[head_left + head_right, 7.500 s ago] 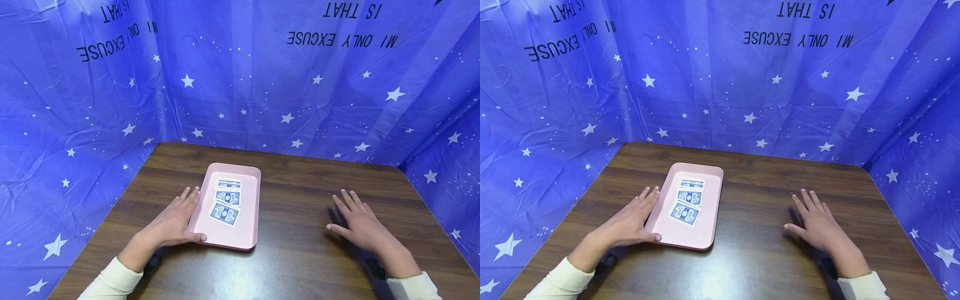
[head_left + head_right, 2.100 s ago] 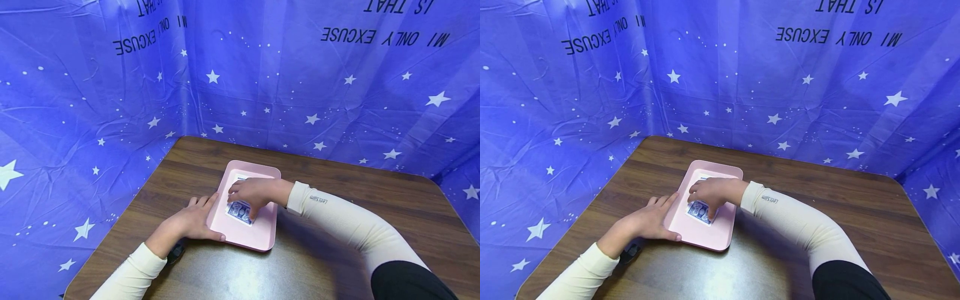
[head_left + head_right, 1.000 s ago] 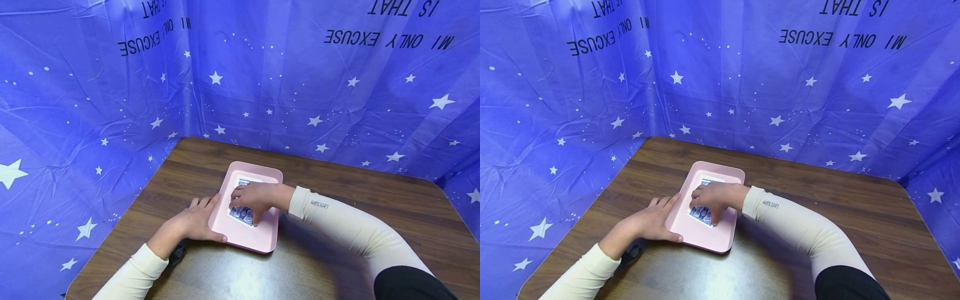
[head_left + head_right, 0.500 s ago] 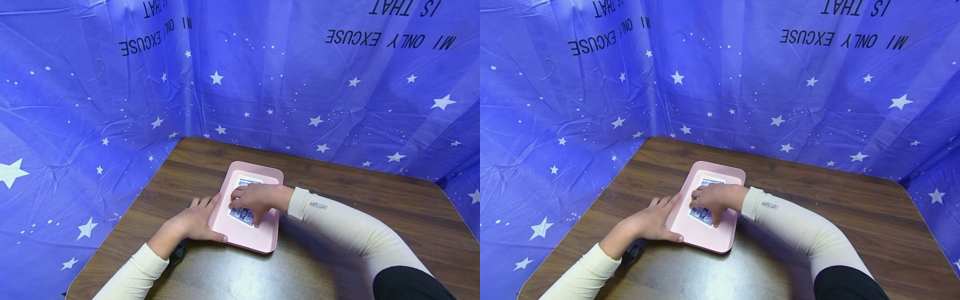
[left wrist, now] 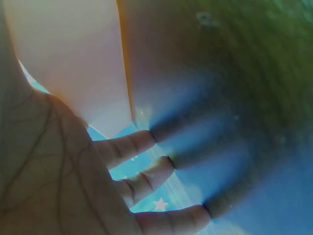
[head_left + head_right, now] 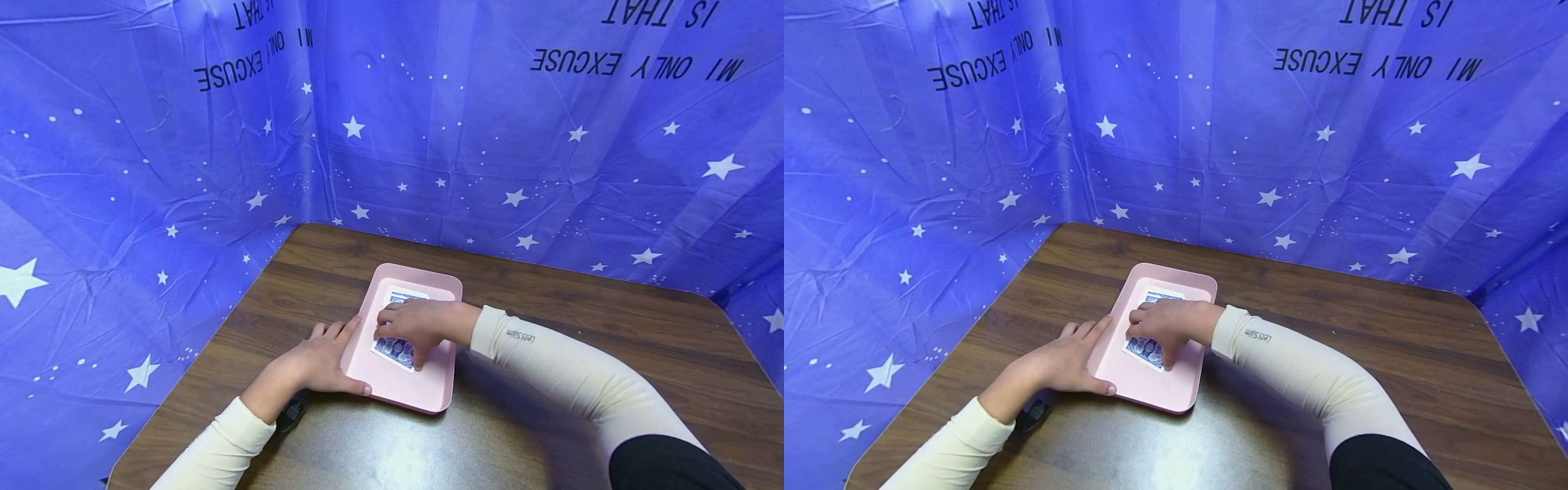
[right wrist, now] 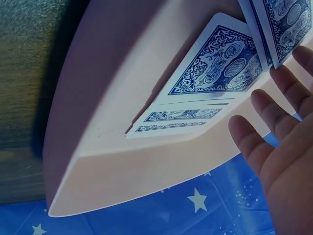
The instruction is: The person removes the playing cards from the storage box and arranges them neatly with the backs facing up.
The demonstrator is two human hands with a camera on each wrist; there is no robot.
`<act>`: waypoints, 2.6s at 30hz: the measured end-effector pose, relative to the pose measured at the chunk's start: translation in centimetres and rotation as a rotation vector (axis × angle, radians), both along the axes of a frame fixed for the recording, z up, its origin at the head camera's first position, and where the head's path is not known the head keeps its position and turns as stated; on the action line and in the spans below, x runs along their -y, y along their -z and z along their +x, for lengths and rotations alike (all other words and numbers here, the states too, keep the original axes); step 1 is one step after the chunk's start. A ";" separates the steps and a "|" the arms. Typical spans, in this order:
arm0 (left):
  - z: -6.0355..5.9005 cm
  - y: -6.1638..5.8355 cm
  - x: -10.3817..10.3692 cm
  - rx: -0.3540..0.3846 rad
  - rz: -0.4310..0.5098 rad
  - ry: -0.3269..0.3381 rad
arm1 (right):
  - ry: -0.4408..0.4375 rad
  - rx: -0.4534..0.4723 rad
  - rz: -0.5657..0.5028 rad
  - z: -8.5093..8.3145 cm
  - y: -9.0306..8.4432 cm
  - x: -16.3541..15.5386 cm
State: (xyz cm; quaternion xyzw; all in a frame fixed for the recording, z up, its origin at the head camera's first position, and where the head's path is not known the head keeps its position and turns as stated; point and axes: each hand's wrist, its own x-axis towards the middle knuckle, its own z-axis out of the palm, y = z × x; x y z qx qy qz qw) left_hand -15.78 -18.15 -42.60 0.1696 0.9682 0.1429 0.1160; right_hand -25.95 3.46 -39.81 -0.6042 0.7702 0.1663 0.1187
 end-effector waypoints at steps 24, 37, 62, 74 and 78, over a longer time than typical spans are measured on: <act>0.1 -0.1 0.0 0.000 0.008 -0.005 | -0.011 -0.034 -0.066 0.1 -0.6 -1.0; 0.1 0.0 -0.1 -0.008 0.006 -0.004 | -0.001 -0.058 -0.098 0.0 -0.6 -1.6; -0.1 0.1 -0.1 -0.003 -0.002 -0.004 | 0.123 -0.074 -0.195 0.1 -2.1 -4.6; 0.0 0.4 -0.1 -0.002 -0.003 -0.007 | 0.233 -0.043 -0.249 -0.5 -2.4 -6.7; 0.0 0.3 -0.1 -0.002 -0.001 -0.009 | 0.243 -0.044 -0.282 -0.7 -2.4 -7.2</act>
